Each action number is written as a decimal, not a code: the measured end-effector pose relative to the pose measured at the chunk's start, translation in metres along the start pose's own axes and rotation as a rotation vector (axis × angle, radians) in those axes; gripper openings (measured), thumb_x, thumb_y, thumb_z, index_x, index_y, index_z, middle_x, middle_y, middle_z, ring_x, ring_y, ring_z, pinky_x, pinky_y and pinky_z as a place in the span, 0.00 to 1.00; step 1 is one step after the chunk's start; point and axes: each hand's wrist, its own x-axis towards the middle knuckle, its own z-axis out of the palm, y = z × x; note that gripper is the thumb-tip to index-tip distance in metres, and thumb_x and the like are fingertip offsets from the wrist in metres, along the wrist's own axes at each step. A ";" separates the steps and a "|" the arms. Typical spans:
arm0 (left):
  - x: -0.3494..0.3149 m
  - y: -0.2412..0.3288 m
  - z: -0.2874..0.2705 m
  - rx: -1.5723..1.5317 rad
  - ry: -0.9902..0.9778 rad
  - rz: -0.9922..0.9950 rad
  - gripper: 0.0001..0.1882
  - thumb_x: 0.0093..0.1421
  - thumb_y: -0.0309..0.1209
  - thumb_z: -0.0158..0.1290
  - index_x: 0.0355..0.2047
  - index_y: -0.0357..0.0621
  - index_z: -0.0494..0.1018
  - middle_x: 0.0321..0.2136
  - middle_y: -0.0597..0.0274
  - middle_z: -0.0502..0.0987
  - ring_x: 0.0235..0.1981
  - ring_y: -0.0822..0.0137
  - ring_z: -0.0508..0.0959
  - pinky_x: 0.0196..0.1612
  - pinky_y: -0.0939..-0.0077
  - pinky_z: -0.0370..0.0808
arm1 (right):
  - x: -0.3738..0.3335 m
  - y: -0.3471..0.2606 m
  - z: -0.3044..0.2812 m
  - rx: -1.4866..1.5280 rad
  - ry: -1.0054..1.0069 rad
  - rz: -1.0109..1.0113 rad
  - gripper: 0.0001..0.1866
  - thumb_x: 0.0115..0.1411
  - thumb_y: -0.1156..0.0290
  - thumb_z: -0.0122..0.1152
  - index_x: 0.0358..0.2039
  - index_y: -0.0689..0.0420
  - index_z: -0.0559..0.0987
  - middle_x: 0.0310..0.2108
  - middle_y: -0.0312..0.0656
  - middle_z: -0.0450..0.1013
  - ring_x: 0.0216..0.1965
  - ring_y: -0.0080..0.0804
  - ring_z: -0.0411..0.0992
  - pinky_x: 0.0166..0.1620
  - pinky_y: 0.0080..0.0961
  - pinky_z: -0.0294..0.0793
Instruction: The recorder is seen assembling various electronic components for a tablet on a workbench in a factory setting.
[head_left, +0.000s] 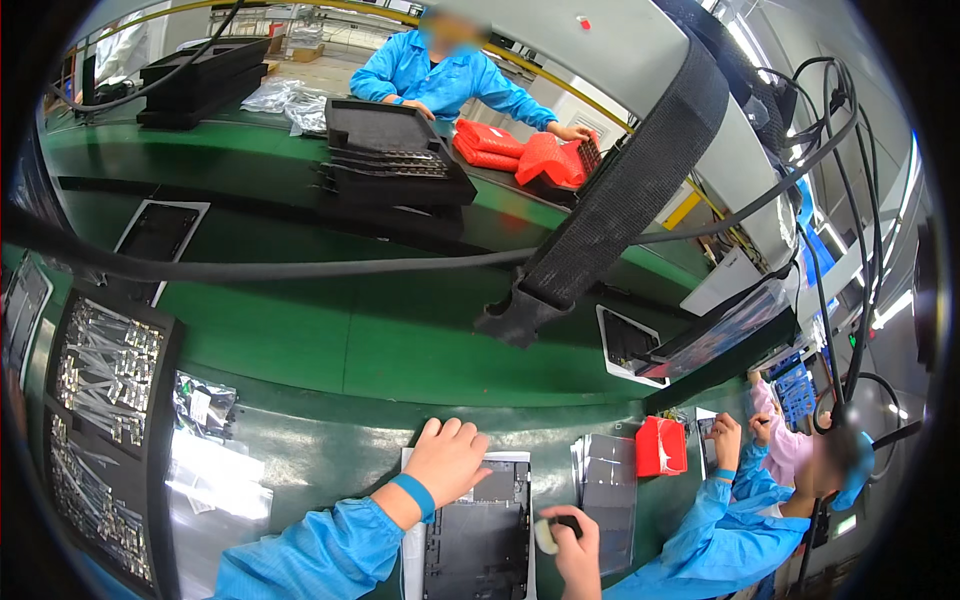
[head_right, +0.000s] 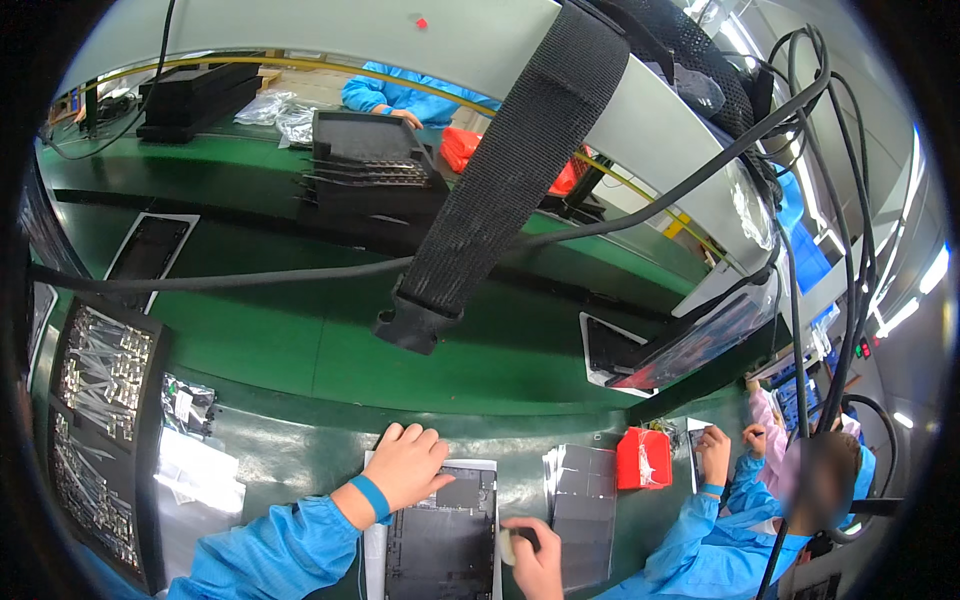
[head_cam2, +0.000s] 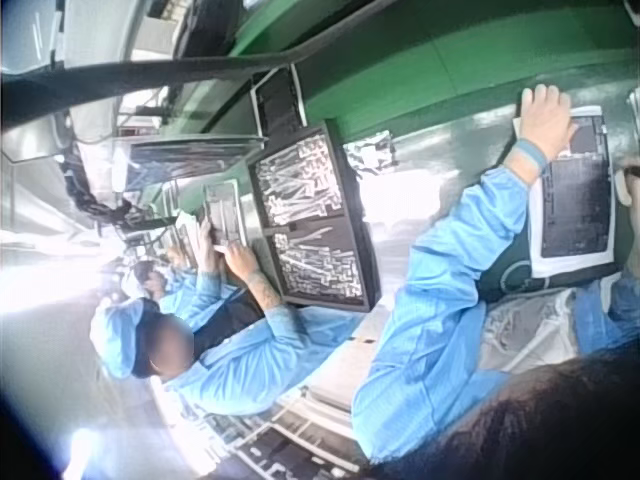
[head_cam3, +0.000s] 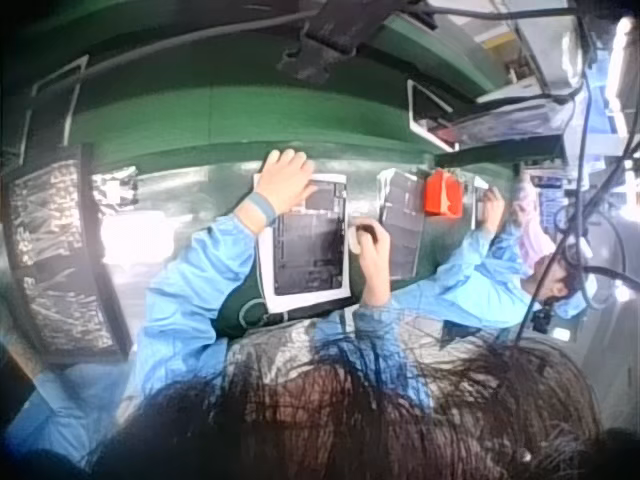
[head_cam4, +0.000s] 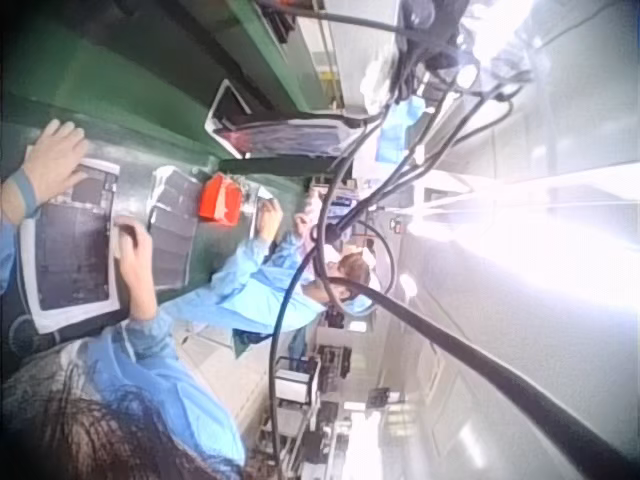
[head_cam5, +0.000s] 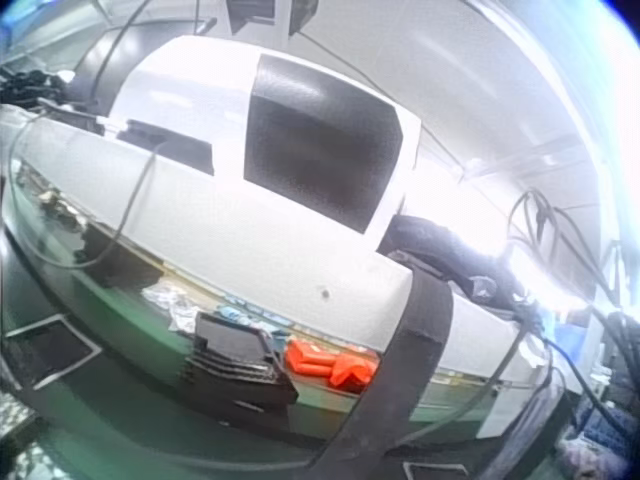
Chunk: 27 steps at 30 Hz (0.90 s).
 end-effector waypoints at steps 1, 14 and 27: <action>0.000 -0.001 0.001 0.033 -0.052 -0.008 0.15 0.55 0.42 0.61 0.34 0.45 0.75 0.30 0.62 0.73 0.38 0.59 0.71 0.41 0.64 0.64 | 0.001 0.013 -0.017 -0.172 -0.049 -0.227 0.14 0.57 0.80 0.55 0.43 0.67 0.81 0.31 0.35 0.77 0.33 0.19 0.72 0.39 0.21 0.71; 0.023 0.005 -0.053 -0.077 0.249 0.015 0.13 0.58 0.39 0.60 0.28 0.46 0.70 0.26 0.63 0.74 0.30 0.60 0.76 0.36 0.67 0.70 | 0.011 0.017 -0.028 0.165 -0.304 0.117 0.11 0.58 0.77 0.59 0.41 0.67 0.81 0.35 0.37 0.78 0.37 0.21 0.73 0.44 0.22 0.72; 0.016 0.000 -0.021 -0.061 0.250 0.174 0.05 0.55 0.31 0.56 0.26 0.47 0.72 0.25 0.65 0.70 0.30 0.62 0.73 0.36 0.67 0.66 | 0.306 -0.021 0.063 0.118 -0.282 -0.043 0.13 0.62 0.67 0.61 0.39 0.65 0.81 0.34 0.44 0.80 0.32 0.33 0.77 0.37 0.29 0.76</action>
